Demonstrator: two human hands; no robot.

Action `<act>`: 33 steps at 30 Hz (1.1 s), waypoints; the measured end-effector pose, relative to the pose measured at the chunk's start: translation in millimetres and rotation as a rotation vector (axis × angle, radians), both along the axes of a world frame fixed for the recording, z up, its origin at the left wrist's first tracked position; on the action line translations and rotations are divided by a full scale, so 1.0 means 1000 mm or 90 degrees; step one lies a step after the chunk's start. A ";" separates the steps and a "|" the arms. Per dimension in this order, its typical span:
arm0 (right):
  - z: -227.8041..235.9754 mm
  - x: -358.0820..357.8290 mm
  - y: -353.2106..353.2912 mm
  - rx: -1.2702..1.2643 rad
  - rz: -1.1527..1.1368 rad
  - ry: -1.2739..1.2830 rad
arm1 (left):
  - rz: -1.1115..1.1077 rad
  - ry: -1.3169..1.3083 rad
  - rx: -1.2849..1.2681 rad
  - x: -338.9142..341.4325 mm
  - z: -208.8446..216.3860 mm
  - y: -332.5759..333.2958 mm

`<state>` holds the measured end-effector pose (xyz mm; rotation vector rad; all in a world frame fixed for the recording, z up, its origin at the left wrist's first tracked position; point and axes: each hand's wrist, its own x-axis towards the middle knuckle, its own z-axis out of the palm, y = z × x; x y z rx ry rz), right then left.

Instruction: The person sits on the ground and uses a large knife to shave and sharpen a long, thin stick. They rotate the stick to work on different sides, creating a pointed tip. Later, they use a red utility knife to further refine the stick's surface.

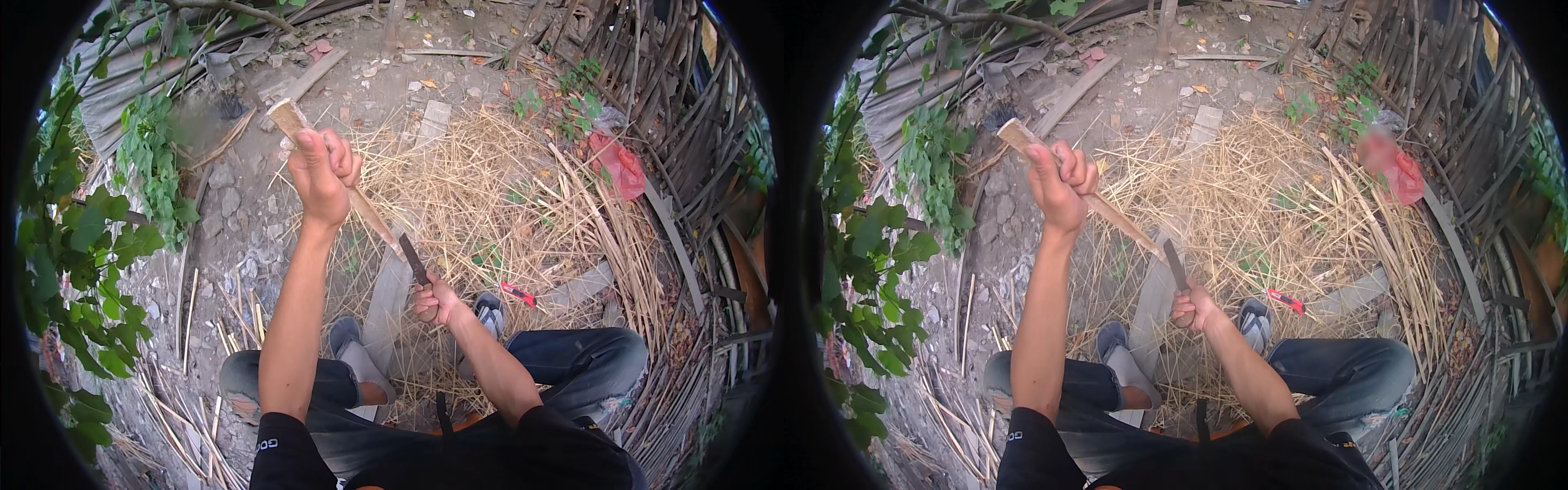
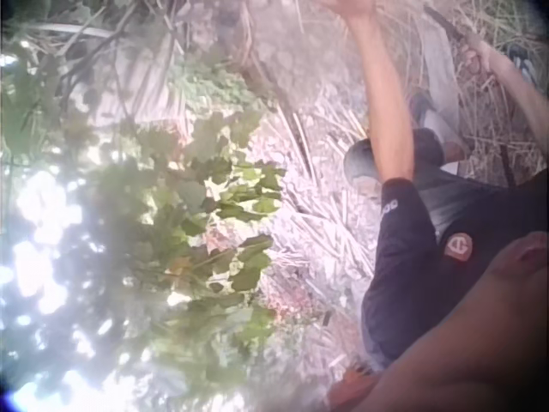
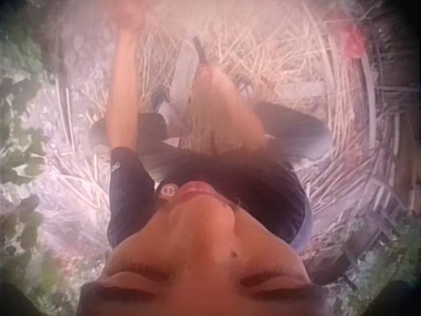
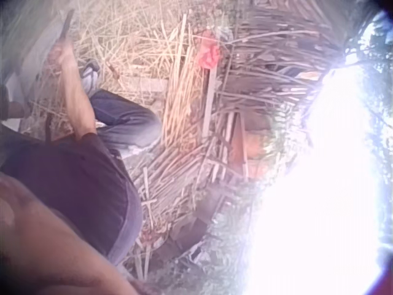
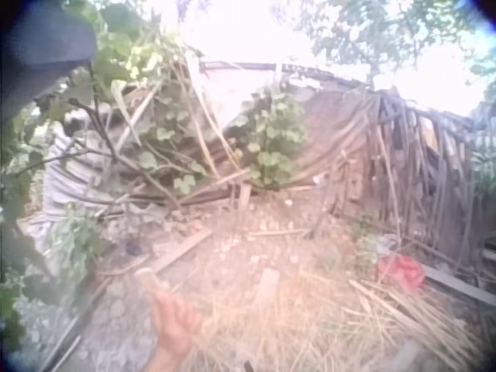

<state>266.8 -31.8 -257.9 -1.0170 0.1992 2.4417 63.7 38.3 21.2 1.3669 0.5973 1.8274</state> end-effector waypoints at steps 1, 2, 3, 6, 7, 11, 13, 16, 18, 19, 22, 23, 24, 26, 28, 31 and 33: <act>0.012 -0.008 0.006 0.055 -0.001 -0.136 | -0.011 -0.027 0.008 0.002 0.000 0.003; 0.027 -0.015 0.012 0.111 0.001 -0.270 | -0.019 -0.053 0.017 0.002 0.001 0.005; 0.048 -0.022 0.014 0.187 0.005 -0.304 | -0.005 -0.040 0.014 0.000 -0.001 0.005; 0.128 -0.029 0.014 0.425 -0.026 -0.342 | 0.023 -0.019 0.009 0.002 -0.005 0.007; 0.156 -0.031 0.012 0.506 -0.062 -0.304 | 0.027 -0.016 0.008 0.002 -0.003 0.006; 0.213 -0.046 -0.008 0.736 -0.253 -0.167 | 0.025 -0.018 0.012 0.004 -0.003 0.007; 0.161 -0.051 -0.012 0.835 -0.238 -0.316 | 0.022 -0.011 0.014 0.005 -0.002 0.006; 0.009 -0.048 -0.018 0.996 -0.097 -0.755 | 0.006 -0.019 0.006 0.005 -0.003 0.006; -0.173 0.014 -0.031 0.625 0.277 -1.066 | -0.058 -0.057 0.009 0.031 0.008 0.019; -0.182 0.013 -0.047 0.678 0.224 -0.979 | -0.037 -0.036 0.019 0.013 0.003 0.013; -0.146 0.023 -0.063 0.318 0.161 -0.560 | 0.001 -0.029 0.016 -0.013 -0.010 -0.004; -0.127 0.026 -0.067 0.120 0.156 -0.391 | 0.023 -0.044 0.000 -0.021 -0.011 -0.009; -0.119 0.028 -0.059 0.098 0.144 -0.354 | 0.029 -0.059 0.005 -0.024 -0.004 -0.004; -0.101 0.027 -0.044 0.055 0.119 -0.280 | 0.118 -0.073 0.003 -0.020 -0.002 0.002; -0.064 0.018 -0.034 0.121 0.123 -0.398 | 0.271 -0.090 -0.011 -0.011 -0.004 0.002; 0.000 0.000 -0.011 0.327 0.096 -0.512 | 0.389 -0.122 -0.037 -0.003 -0.001 0.002; 0.053 -0.009 0.008 0.507 0.039 -0.514 | 0.370 -0.155 -0.022 0.003 0.003 -0.002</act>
